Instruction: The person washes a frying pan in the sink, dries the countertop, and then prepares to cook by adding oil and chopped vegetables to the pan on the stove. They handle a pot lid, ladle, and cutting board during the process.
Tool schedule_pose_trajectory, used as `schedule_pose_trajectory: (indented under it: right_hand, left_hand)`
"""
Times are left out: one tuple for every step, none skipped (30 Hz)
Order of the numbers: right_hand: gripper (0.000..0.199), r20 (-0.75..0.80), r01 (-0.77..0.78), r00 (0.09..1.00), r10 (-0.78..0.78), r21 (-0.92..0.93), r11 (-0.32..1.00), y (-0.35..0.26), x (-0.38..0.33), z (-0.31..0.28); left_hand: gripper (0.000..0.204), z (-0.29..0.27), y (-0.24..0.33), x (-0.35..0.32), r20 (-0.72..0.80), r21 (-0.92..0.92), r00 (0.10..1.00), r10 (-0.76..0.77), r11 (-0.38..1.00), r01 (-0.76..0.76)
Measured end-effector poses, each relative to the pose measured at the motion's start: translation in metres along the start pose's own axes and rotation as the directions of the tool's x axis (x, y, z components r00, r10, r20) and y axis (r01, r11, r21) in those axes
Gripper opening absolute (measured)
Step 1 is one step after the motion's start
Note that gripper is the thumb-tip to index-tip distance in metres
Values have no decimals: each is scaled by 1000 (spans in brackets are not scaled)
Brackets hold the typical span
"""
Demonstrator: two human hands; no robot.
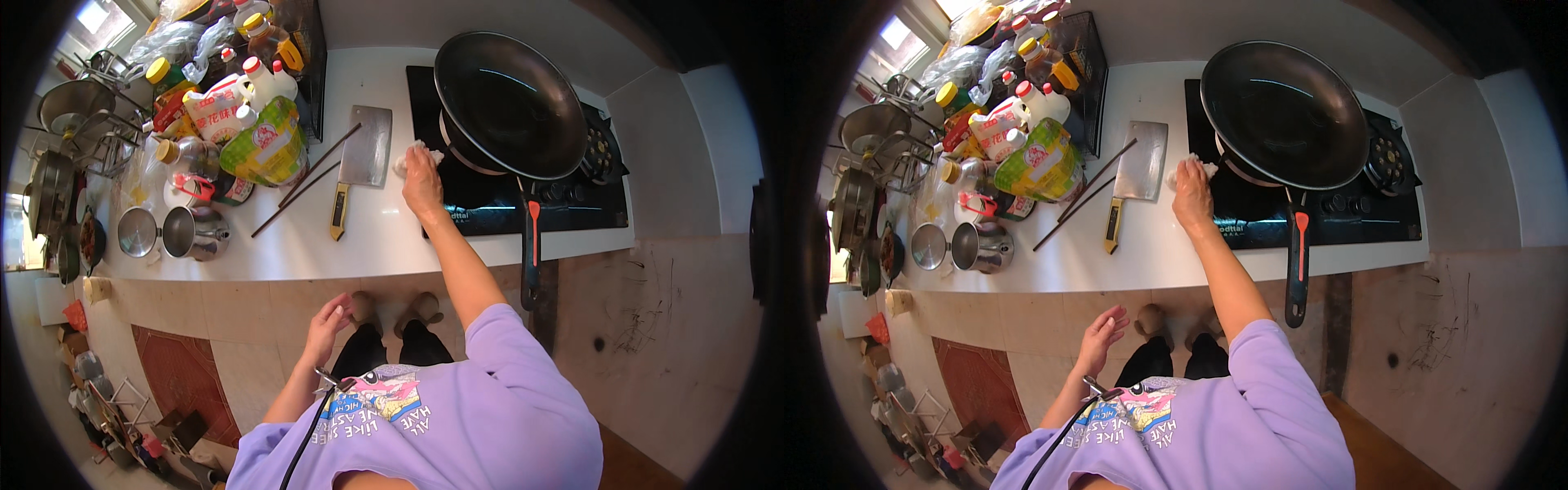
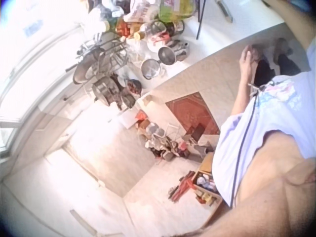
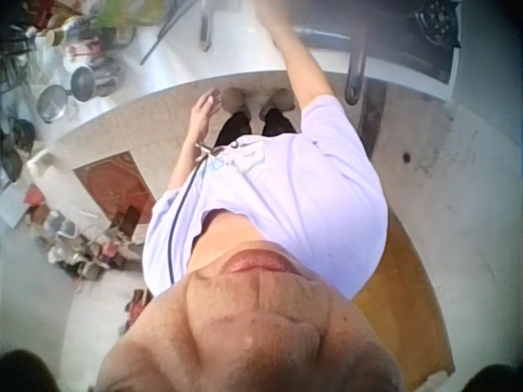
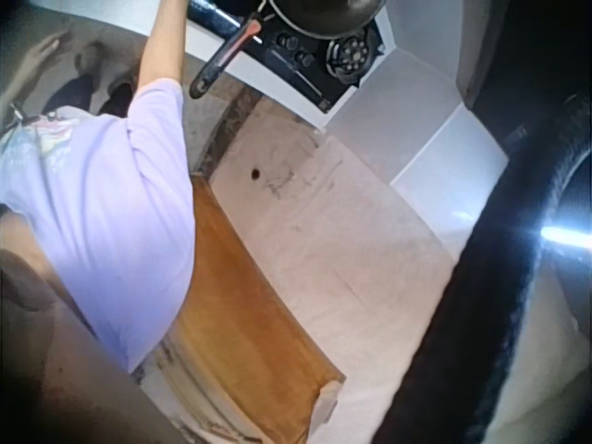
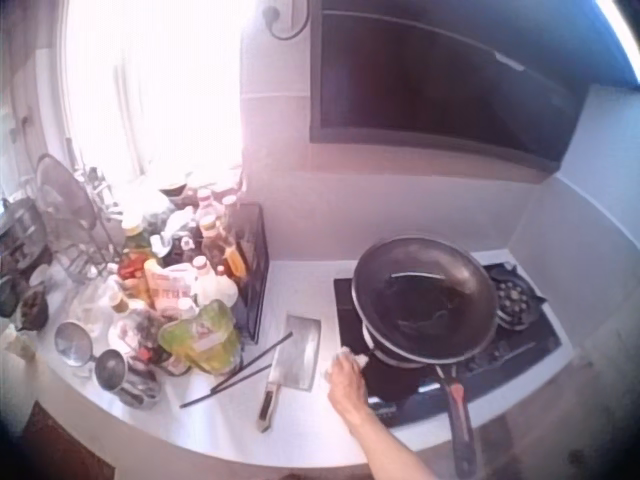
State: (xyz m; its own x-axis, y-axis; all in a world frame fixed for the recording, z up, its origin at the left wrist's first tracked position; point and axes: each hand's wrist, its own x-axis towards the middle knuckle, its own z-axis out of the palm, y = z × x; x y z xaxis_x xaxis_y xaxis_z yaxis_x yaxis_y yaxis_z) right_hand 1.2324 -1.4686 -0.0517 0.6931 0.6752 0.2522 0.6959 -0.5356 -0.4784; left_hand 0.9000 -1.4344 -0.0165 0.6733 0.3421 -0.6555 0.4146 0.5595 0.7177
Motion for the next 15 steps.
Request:
schedule_pose_trajectory:
  right_hand:
    - [43, -65, 14, 998, -10, 65, 998, -1, 11, 0]
    - [45, -155, 63, 986, -62, 2, 998, -7, 27, -5]
    - [46, -157, 19, 987, -30, -68, 998, 0, 40, -1]
    - [47, -161, -25, 987, 3, -137, 990, 9, 54, 4]
    - [48, -168, -62, 985, 28, -198, 978, 11, 66, 8]
    - [52, 36, -203, 977, 210, -139, 969, 14, 70, 10]
    - [54, 49, -208, 975, 216, -140, 968, 20, 71, 11]
    - [56, 78, -204, 973, 216, -138, 969, 18, 67, 11]
    - [58, 106, -202, 970, 217, -137, 970, 16, 62, 10]
    - [55, 101, -164, 979, 178, -131, 978, 16, 54, 9]
    - [52, 101, -115, 986, 130, -141, 983, 13, 40, 7]
    - [49, 97, -64, 992, 79, -150, 987, 10, 25, 4]
    - [47, 92, -15, 995, 30, -160, 987, 8, 12, 1]
    - [43, 90, -37, 995, 45, -85, 996, 6, -2, -5]
    - [40, 88, -54, 995, 54, -7, 999, 5, -11, -10]
  left_hand:
    - [41, -4, 2, 0, -1, -2, 1000, -1, 1000, 1]
    - [40, -8, 4, 1, -7, -4, 1000, -2, 1000, 2]
    - [39, -9, 7, 2, -3, -1, 1000, -6, 1000, 6]
    - [38, -10, 11, 3, 5, 6, 1000, -7, 1000, 7]
    - [37, -13, 15, 3, -2, 14, 1000, -13, 1000, 13]
    - [37, -15, 18, 3, -7, 22, 1000, -20, 1000, 20]
    - [37, -16, 20, 4, -11, 32, 1000, -27, 999, 27]
    - [37, -19, 20, 3, -13, 27, 1000, -20, 999, 20]
    - [37, -22, 21, 4, -13, 23, 1000, -14, 1000, 14]
    - [37, -24, 21, 4, -12, 21, 1000, -9, 1000, 9]
    - [36, -24, 21, 2, -15, 17, 1000, -13, 1000, 13]
    - [36, -24, 23, 2, -16, 14, 1000, -13, 1000, 13]
    - [35, -24, 25, 2, -17, 11, 1000, -13, 1000, 13]
    - [36, -24, 24, 5, -38, 79, 998, 47, 996, -44]
    - [36, -24, 24, 11, -60, 147, 992, 111, 984, -101]
